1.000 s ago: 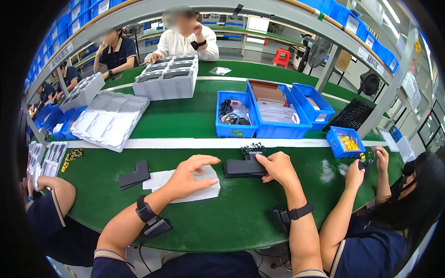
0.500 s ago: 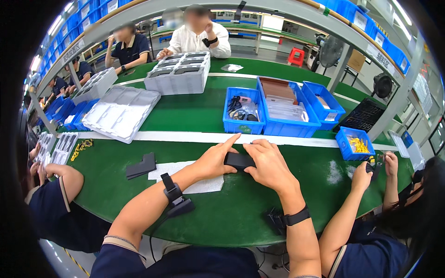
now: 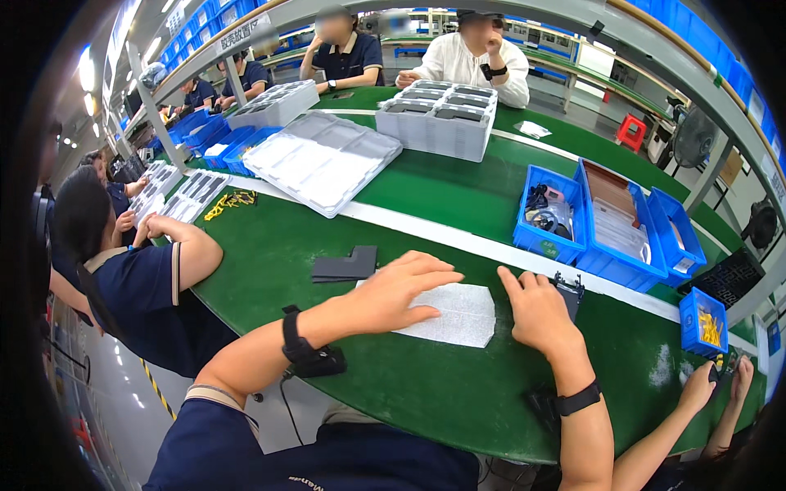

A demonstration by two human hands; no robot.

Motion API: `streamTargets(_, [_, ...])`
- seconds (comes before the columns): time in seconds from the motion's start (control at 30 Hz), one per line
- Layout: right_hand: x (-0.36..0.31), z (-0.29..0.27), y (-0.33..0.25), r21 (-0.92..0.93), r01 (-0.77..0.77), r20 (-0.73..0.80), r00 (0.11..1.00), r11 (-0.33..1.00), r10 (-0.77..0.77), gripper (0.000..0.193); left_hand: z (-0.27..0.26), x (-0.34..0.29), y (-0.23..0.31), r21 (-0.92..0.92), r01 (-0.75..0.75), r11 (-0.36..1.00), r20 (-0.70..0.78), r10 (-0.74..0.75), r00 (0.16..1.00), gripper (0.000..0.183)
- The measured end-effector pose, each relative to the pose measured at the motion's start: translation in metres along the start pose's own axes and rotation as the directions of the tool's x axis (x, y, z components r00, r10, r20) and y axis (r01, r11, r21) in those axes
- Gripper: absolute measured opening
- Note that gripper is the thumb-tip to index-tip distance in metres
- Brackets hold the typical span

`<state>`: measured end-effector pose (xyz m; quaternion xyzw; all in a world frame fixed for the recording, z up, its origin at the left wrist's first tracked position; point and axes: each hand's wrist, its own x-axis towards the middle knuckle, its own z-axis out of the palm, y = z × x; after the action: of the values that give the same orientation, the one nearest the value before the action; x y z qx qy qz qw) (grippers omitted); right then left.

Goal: Assemble small plastic components on a factory assembly line.

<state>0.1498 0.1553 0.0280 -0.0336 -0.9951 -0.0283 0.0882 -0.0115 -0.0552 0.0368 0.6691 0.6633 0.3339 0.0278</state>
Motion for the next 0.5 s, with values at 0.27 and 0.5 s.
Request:
streamTargets(0.27, [0.003,0.009,0.012,0.100,-0.022,-0.136,0.990,0.995,0.035,0.062,-0.077,-0.061,-0.041,0.377,0.334,0.864,-0.002,-0.360,0.933,0.075])
streamTargets(0.5, [0.005,0.009,0.020,0.149,0.037,-0.119,0.993,0.988,-0.019,0.060,-0.085,-0.077,-0.052,0.281,0.398,0.873,0.062,-0.430,0.900,0.074])
